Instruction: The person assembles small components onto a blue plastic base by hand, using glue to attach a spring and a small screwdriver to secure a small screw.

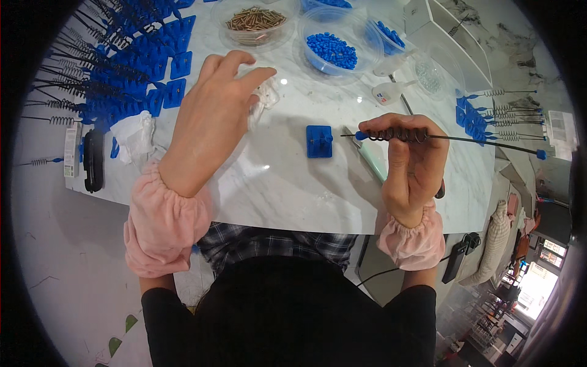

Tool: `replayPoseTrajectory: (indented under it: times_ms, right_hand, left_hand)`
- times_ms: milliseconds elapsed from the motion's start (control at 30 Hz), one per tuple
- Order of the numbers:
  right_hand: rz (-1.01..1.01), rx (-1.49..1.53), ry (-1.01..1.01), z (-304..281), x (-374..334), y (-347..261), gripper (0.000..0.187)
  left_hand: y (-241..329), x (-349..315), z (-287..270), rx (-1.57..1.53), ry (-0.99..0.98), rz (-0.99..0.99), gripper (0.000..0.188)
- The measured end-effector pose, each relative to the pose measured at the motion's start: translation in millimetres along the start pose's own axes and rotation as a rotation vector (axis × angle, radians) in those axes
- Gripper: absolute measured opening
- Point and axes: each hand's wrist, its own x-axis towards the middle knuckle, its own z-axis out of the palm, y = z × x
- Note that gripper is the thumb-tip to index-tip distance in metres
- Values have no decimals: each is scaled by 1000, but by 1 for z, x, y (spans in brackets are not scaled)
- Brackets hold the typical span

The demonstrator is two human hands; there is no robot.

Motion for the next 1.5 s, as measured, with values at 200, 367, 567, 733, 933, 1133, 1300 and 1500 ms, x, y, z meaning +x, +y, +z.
replayPoseTrajectory:
  times_ms: [200, 367, 567, 733, 933, 1133, 1300, 1500]
  right_hand:
    - [2, -2, 4, 1, 1, 1, 23]
    - [15, -7, 13, 1, 1, -1, 22]
    - [16, -10, 17, 1, 0, 1, 22]
    - [7, -13, 16, 0, 1, 1, 22]
    - [-2, -12, 26, 0, 1, 0, 23]
    - [-22, -12, 29, 0, 2, 2, 22]
    - [-33, -91, -38, -3, 5, -1, 22]
    - [-24, -34, 22, 0, 3, 5, 23]
  left_hand:
    - [-10, -5, 9, 33, -10, 172, 34]
    - [5, -2, 12, -79, 161, -106, 30]
    - [-1, -2, 25, 47, 115, -157, 34]
    - [-6, -3, 21, -219, 75, -170, 29]
    - [3, -5, 17, -609, 72, -231, 17]
    - [13, -3, 20, -707, 68, -257, 18]
    - [22, 0, 17, -834, 47, -215, 19]
    - [22, -1, 22, -807, 102, -65, 24]
